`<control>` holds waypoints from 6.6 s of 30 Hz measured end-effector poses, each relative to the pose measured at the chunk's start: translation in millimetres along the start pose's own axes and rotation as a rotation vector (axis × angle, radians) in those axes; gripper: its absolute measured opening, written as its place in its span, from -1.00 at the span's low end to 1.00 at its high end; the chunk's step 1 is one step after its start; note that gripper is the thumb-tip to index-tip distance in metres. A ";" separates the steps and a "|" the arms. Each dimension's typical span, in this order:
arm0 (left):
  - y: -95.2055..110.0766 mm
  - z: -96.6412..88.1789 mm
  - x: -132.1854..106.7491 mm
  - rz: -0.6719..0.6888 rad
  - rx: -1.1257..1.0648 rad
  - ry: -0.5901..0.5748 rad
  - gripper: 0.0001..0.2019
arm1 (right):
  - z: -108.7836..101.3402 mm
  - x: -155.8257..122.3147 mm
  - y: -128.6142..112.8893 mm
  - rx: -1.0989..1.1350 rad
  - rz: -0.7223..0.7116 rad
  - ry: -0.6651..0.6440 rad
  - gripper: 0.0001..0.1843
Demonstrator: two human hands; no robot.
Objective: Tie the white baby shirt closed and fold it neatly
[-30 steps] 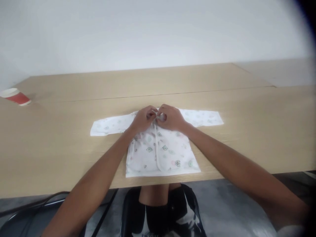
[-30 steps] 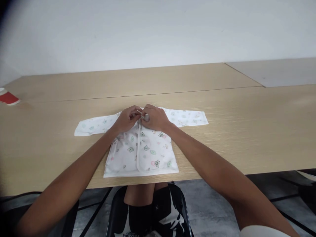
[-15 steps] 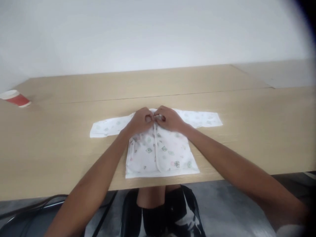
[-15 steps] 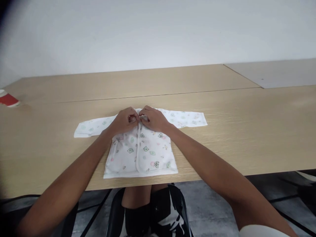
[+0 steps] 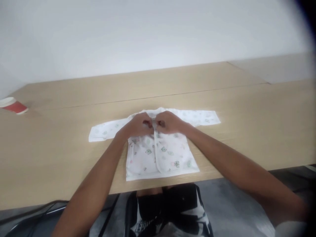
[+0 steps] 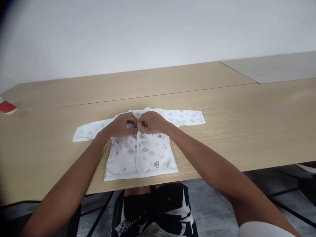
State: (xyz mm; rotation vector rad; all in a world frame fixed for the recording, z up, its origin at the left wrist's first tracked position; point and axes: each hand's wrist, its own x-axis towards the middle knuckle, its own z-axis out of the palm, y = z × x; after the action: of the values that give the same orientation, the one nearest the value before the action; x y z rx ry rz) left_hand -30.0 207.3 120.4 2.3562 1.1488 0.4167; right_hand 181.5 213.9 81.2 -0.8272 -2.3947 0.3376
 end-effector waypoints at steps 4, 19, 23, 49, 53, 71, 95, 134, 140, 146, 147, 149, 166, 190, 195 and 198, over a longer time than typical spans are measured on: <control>2.4 5.4 0.7 -0.009 -0.067 -0.001 -0.89 | -1.4 -0.4 4.2 0.068 0.035 -0.052 -0.82; 7.3 15.7 1.3 0.152 -0.047 -0.004 -0.91 | -22.6 -23.0 -12.1 0.268 0.104 -0.108 -0.88; 8.5 12.4 0.1 0.037 -0.122 -0.054 -0.89 | -18.8 -22.4 -10.0 0.261 0.116 -0.090 -0.89; 12.6 12.3 1.0 -0.075 -0.148 0.008 -0.82 | -10.8 -23.3 -2.5 0.237 -0.015 -0.083 -0.84; 11.6 12.4 -2.3 -0.048 -0.207 0.008 -0.78 | -10.5 -23.0 -5.3 0.276 0.004 -0.086 -0.86; 10.9 15.1 0.5 0.004 -0.187 -0.022 -0.76 | -11.2 -21.9 -10.9 0.272 0.163 -0.033 -0.91; 20.6 9.1 -3.6 0.021 0.064 -0.015 -0.86 | -8.5 -21.0 -17.5 0.187 0.166 0.002 -0.88; 16.4 9.9 -2.1 0.023 0.047 0.008 -0.91 | 12.6 -16.4 -9.0 0.064 0.206 0.182 -0.90; 11.5 10.4 -2.1 0.172 0.073 0.000 -0.79 | 3.1 -23.4 -5.7 0.042 0.133 0.134 -0.89; 12.3 16.5 1.2 0.146 0.059 -0.005 -0.89 | -3.2 -23.3 -8.0 0.003 0.138 0.212 -0.91; 12.4 17.4 1.1 0.129 0.044 -0.008 -0.89 | -2.6 -23.3 -8.9 0.013 0.143 0.217 -0.91; 12.1 19.4 1.7 0.099 0.029 0.007 -0.88 | -1.7 -23.5 -10.0 0.043 0.140 0.226 -0.91; 8.3 27.8 2.1 -0.064 0.251 0.016 -0.52 | -3.7 -11.7 -62.4 -0.086 0.572 -0.079 -0.55; 21.3 24.4 -3.1 0.146 -0.030 0.039 -0.93 | -28.2 -21.7 -17.4 0.202 0.410 -0.195 -0.85; 20.4 24.0 -1.9 0.117 -0.076 0.000 -0.92 | -29.1 -22.7 -17.7 0.214 0.431 -0.193 -0.87; 19.7 23.0 -1.8 0.100 -0.103 -0.024 -0.91 | -27.6 -23.2 -16.5 0.218 0.431 -0.191 -0.87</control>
State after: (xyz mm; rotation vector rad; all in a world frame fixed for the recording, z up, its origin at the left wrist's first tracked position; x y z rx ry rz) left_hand -7.5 188.9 111.7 2.3285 0.9783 0.4697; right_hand 204.9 187.8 99.9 -1.2500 -2.2763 0.8657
